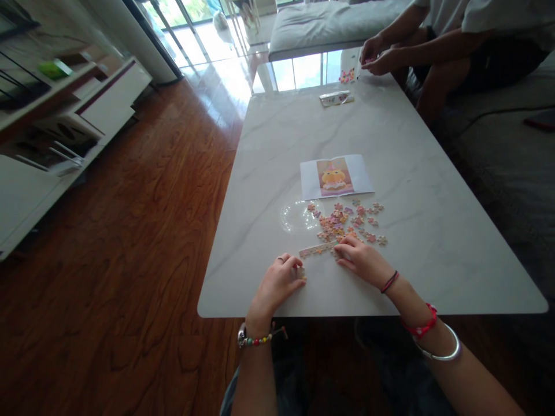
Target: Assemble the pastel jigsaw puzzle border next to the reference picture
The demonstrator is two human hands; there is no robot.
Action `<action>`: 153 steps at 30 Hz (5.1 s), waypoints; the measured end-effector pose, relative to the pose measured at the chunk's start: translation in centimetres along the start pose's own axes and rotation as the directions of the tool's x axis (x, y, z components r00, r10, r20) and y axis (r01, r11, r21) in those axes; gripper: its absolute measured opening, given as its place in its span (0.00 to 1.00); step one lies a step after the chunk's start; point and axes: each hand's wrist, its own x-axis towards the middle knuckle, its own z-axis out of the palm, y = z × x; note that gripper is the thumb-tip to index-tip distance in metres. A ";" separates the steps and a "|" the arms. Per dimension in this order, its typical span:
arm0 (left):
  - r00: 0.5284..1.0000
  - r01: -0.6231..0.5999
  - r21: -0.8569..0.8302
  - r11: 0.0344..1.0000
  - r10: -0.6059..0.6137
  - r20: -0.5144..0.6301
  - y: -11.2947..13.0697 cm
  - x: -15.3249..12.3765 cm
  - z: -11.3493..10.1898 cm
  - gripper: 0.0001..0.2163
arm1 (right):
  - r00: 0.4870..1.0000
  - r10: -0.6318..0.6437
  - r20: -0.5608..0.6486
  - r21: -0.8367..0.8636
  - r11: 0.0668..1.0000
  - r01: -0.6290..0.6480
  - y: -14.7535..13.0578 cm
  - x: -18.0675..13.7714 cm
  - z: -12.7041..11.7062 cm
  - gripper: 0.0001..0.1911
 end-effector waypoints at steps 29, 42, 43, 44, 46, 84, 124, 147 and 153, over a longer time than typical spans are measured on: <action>0.889 -0.105 0.102 0.989 0.140 -0.437 1.9 2.8 1.8 0.06 | 0.913 0.346 -0.216 -0.023 0.933 -0.359 6.1 -1.4 -3.7 0.08; 0.897 -0.240 0.141 0.961 0.275 -0.347 4.5 4.3 4.0 0.08 | 0.951 0.284 -0.121 0.076 0.958 -0.277 4.0 -0.3 -2.7 0.11; 0.894 -0.239 0.139 0.961 0.274 -0.356 4.4 4.3 4.0 0.08 | 0.953 0.281 -0.114 0.076 0.959 -0.274 3.9 -0.3 -2.5 0.11; 0.890 -0.238 0.136 0.962 0.272 -0.366 4.3 4.3 3.9 0.08 | 0.954 0.277 -0.116 0.068 0.960 -0.270 4.0 -0.3 -2.5 0.11; 0.880 -0.238 0.132 0.962 0.272 -0.389 4.1 4.3 3.8 0.08 | 0.949 0.275 -0.152 0.035 0.961 -0.273 4.3 -0.2 -2.4 0.10; 0.855 -0.063 0.109 0.992 0.110 -0.506 1.7 4.3 2.5 0.08 | 0.785 0.348 -0.512 -0.031 0.906 -0.422 7.5 -0.1 -3.0 0.09; 0.886 -0.059 0.080 0.995 0.089 -0.455 0.3 6.3 0.9 0.08 | 0.777 0.396 -0.490 -0.059 0.874 -0.483 11.4 2.9 -3.3 0.04; 0.925 -0.207 0.051 0.977 0.213 -0.314 3.0 6.1 2.6 0.08 | 0.947 0.133 0.292 0.537 0.797 -0.277 2.8 1.7 -5.1 0.07; 0.950 -0.262 0.079 0.962 0.271 -0.156 4.1 5.1 3.5 0.09 | 0.935 0.185 0.304 0.404 0.863 -0.302 0.3 1.1 -2.8 0.07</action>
